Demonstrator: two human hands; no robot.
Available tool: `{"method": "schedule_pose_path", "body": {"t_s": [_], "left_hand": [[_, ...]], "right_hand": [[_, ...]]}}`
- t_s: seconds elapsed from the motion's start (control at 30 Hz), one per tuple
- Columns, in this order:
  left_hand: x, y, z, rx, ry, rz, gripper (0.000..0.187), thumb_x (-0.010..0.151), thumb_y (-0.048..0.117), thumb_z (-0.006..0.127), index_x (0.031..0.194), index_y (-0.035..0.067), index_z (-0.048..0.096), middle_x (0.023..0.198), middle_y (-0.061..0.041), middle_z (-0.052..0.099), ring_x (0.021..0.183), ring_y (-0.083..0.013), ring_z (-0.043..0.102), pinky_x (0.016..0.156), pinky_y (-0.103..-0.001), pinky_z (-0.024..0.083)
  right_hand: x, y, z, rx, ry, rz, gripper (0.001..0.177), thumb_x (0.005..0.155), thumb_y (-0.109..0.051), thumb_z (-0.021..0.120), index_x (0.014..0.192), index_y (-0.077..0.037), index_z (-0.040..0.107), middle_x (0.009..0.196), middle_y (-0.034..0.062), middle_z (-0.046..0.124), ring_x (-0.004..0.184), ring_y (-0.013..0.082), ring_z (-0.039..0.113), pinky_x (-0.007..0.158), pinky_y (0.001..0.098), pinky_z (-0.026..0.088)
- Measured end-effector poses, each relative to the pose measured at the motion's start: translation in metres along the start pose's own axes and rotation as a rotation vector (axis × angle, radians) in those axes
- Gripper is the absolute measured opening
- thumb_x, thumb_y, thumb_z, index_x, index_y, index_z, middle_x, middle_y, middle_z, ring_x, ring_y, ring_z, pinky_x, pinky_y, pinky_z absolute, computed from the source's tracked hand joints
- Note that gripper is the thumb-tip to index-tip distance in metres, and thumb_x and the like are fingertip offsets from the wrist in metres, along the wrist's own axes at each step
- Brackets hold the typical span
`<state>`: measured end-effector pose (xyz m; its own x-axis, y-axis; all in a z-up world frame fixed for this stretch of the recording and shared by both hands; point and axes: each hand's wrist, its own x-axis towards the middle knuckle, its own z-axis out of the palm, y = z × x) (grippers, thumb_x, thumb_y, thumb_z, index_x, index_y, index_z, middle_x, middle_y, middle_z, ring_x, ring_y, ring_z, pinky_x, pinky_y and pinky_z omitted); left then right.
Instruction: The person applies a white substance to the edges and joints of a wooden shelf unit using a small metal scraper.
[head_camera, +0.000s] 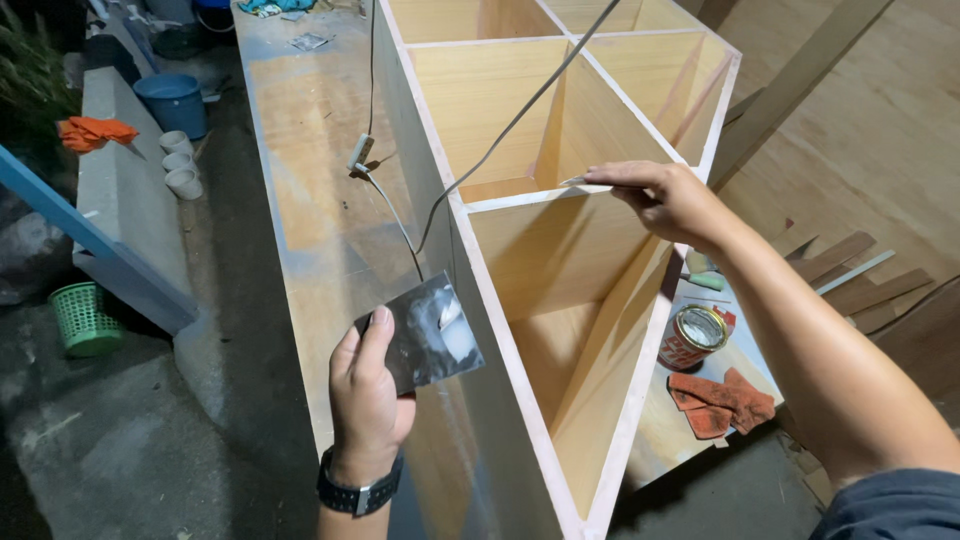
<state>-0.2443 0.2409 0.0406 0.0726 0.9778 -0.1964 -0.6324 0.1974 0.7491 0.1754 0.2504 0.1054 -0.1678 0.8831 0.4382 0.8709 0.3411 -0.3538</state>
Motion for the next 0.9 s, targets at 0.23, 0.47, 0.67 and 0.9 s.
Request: {"method": "schedule_pose_path", "body": {"t_s": [0.23, 0.47, 0.67, 0.9], "left_hand": [[-0.002, -0.006, -0.007, -0.051, 0.177, -0.041, 0.019, 0.101, 0.014, 0.073, 0.105, -0.004, 0.075, 0.107, -0.02, 0.08, 0.101, -0.0365, 0.079, 0.089, -0.053, 0.068], [-0.001, -0.016, -0.015, -0.066, 0.176, -0.05, 0.019, 0.102, 0.014, 0.072, 0.106, -0.004, 0.075, 0.108, -0.019, 0.079, 0.102, -0.0344, 0.077, 0.09, -0.053, 0.067], [0.001, -0.016, -0.022, -0.048, 0.161, -0.093, 0.02, 0.102, 0.016, 0.072, 0.108, -0.003, 0.075, 0.109, -0.018, 0.079, 0.102, -0.0335, 0.076, 0.089, -0.053, 0.066], [-0.002, -0.012, -0.028, -0.023, 0.143, -0.168, 0.025, 0.102, 0.016, 0.071, 0.117, -0.004, 0.075, 0.116, -0.02, 0.079, 0.106, -0.0345, 0.076, 0.092, -0.051, 0.065]], "right_hand": [[0.011, 0.046, 0.033, 0.052, -0.159, 0.003, 0.04, 0.114, -0.006, 0.053, 0.145, -0.022, 0.072, 0.15, 0.004, 0.072, 0.151, 0.0266, 0.06, 0.127, 0.0365, 0.044], [0.037, 0.069, 0.012, -0.831, -0.463, 0.275, 0.064, 0.09, 0.004, 0.048, 0.14, -0.028, 0.071, 0.096, 0.0121, 0.078, 0.095, 0.0371, 0.073, 0.074, 0.0484, 0.057], [0.042, 0.009, 0.013, -0.882, -0.439, 0.489, 0.044, 0.084, -0.002, 0.051, 0.12, -0.015, 0.073, 0.107, 0.0165, 0.081, 0.098, 0.0446, 0.079, 0.076, 0.056, 0.063], [0.048, -0.02, 0.059, -0.872, -0.407, 0.399, 0.034, 0.087, -0.002, 0.047, 0.109, -0.011, 0.07, 0.095, 0.0157, 0.078, 0.085, 0.044, 0.076, 0.064, 0.0532, 0.057]]}}
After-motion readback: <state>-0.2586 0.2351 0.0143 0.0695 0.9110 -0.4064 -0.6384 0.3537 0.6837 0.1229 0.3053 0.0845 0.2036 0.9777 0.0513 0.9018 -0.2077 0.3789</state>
